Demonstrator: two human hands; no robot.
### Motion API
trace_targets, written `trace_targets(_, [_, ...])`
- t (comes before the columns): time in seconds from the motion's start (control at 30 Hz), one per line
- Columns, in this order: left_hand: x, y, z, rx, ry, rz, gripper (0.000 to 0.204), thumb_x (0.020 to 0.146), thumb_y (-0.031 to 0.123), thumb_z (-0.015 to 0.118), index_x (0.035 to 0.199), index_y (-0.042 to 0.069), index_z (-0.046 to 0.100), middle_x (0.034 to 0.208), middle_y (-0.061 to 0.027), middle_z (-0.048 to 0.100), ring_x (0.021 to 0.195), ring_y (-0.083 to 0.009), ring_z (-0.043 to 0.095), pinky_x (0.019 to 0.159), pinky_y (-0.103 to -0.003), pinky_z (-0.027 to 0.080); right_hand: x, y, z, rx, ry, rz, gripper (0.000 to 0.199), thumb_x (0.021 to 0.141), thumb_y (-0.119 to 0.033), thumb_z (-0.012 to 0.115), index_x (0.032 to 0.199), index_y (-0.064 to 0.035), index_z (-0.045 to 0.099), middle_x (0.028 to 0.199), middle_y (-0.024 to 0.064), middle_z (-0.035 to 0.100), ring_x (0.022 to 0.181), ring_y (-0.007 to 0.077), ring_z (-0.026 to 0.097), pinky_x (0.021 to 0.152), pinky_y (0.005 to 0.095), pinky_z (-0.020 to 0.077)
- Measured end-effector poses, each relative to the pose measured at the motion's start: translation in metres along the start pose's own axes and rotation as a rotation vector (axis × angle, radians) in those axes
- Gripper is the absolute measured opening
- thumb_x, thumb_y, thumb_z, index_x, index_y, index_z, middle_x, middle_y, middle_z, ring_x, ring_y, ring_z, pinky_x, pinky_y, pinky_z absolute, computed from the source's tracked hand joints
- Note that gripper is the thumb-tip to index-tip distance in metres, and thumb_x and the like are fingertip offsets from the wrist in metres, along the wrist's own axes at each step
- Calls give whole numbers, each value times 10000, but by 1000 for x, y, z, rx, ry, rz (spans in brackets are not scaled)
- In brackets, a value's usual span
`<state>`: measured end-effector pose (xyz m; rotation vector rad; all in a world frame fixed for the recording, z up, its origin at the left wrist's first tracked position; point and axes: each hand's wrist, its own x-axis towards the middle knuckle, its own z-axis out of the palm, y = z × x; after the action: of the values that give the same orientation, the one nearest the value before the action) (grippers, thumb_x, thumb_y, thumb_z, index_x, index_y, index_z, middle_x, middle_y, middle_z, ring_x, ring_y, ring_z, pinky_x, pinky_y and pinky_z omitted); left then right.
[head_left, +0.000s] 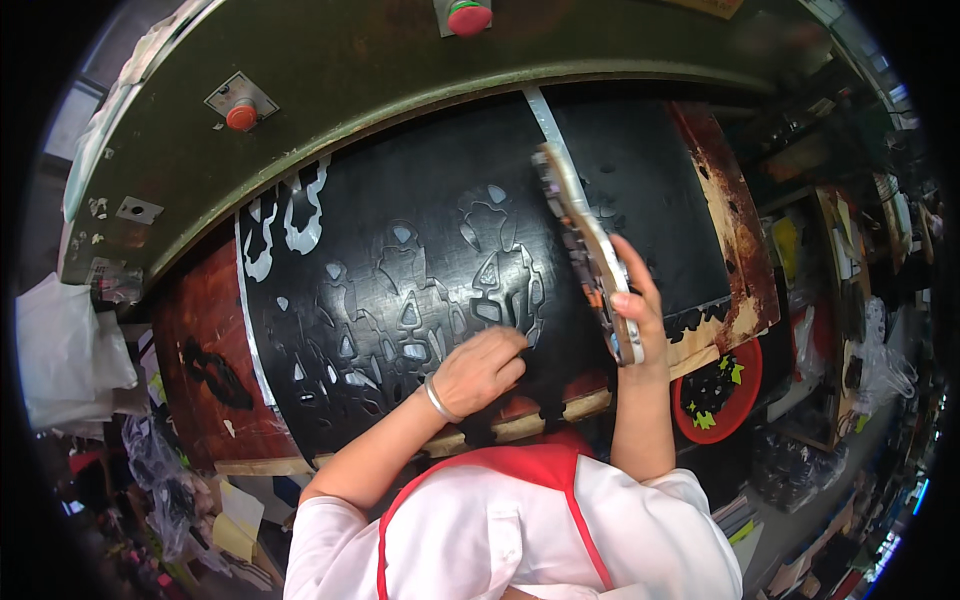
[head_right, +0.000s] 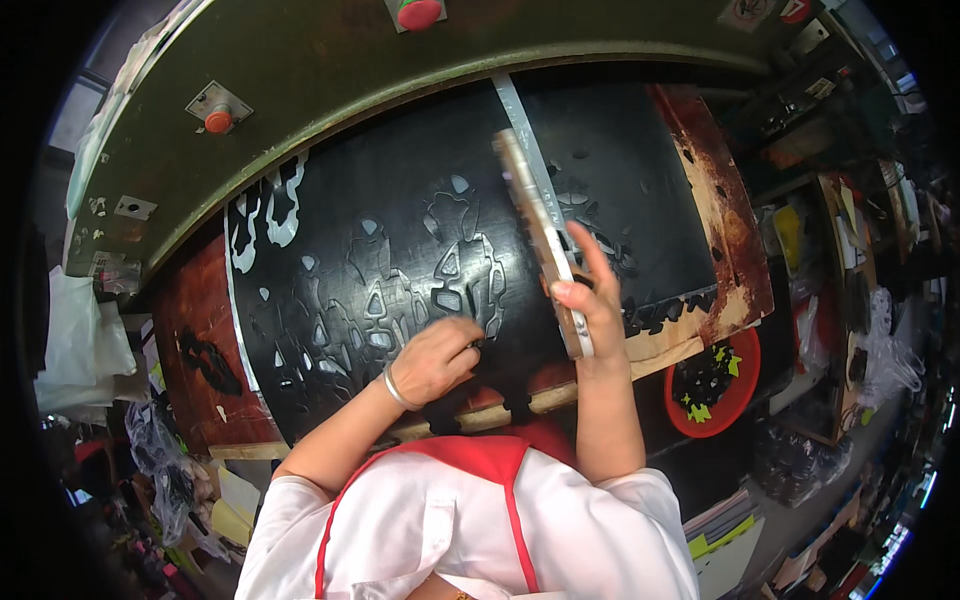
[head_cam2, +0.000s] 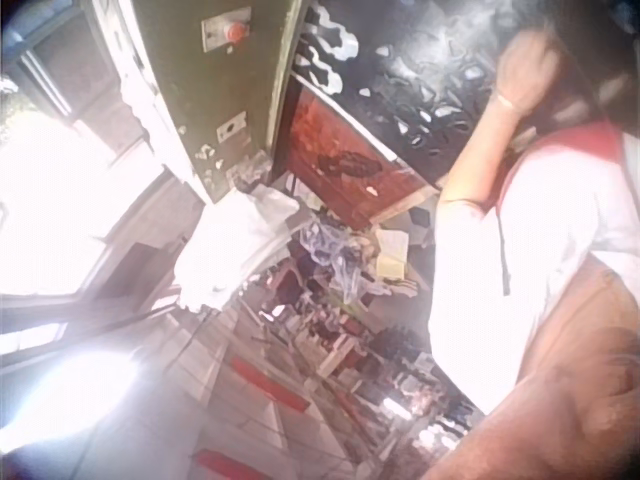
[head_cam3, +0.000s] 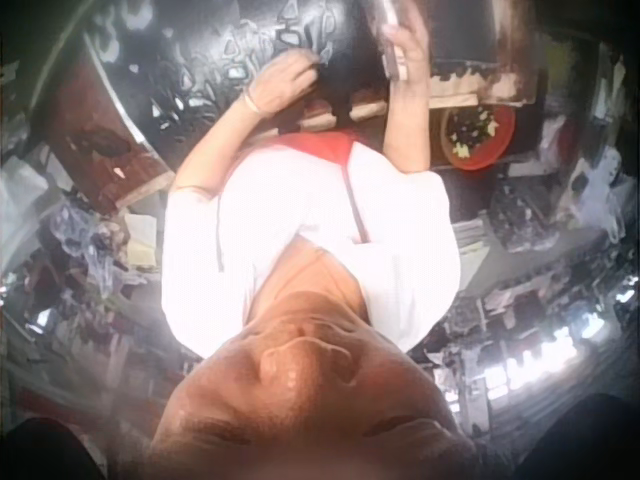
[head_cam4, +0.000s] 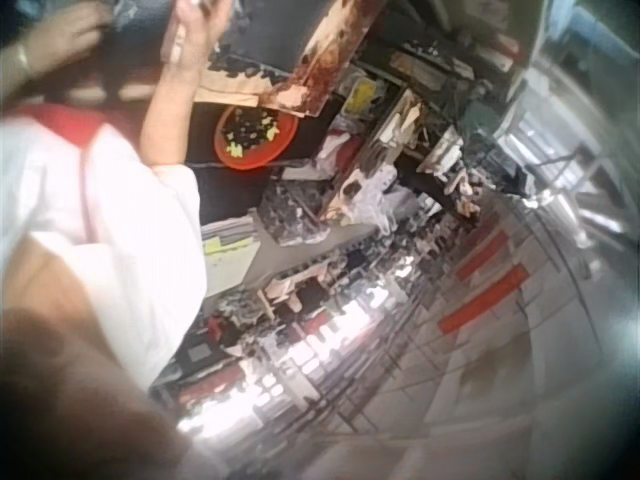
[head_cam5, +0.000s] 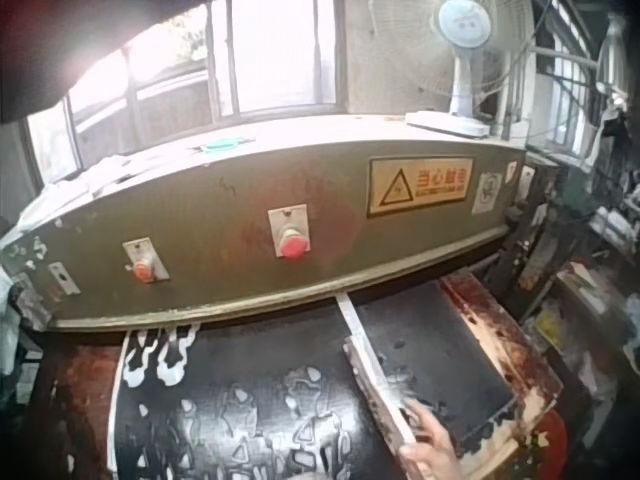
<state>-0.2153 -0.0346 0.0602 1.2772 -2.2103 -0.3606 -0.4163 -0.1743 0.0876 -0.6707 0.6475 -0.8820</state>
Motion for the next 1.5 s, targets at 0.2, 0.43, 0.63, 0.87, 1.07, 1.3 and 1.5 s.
trace_targets(0.2, [3,-6,9,-212,92,-297,250,798,175,661,989,14,650,943,-119,609,902,-297,611,815,-378,519,-26,-12,-66,-957,419,-367,909,625,-74,820,1413,-8,373,1275,142,517,1148,235,519,979,351,433])
trace_targets(0.43, [98,-129,-145,-633,1262,-510,253,949,294,625,832,70,626,691,-13,621,540,-118,536,507,-254,409,-68,-15,-114,-1969,542,-418,857,654,-89,791,1419,-78,404,1347,226,448,1229,394,457,1030,446,401])
trace_targets(0.63, [126,-133,-333,-407,1233,-381,229,973,311,594,883,103,629,712,20,592,561,-54,494,490,-218,395,-79,3,-36,-1268,224,-544,448,773,-78,746,1183,10,590,1148,187,599,931,302,626,824,402,512])
trace_targets(0.87, [60,-57,-221,419,571,41,157,869,57,635,1019,50,682,992,-75,694,861,-220,668,735,-315,546,-48,71,23,-824,-523,710,282,874,-176,714,1052,21,617,928,94,651,606,131,652,473,231,496])
trace_targets(1.07, [-72,12,-34,96,13,-9,378,758,213,740,1100,81,646,1029,-65,639,889,-266,617,789,-390,488,-10,89,9,90,-561,873,167,906,-112,585,944,48,614,696,96,599,585,180,647,467,235,499])
trace_targets(1.3, [-44,-6,-40,-418,456,-678,159,896,161,612,924,20,680,832,-101,648,713,-196,618,663,-309,509,-41,117,24,-325,-384,535,98,846,-17,541,819,46,610,1098,193,648,547,173,635,481,243,503])
trace_targets(1.5, [-10,-121,-202,-713,1235,-702,281,980,322,576,919,64,670,681,20,586,514,-55,487,465,-212,381,-62,145,32,-935,-96,200,117,786,-5,647,696,34,583,697,94,654,565,155,684,485,258,520])
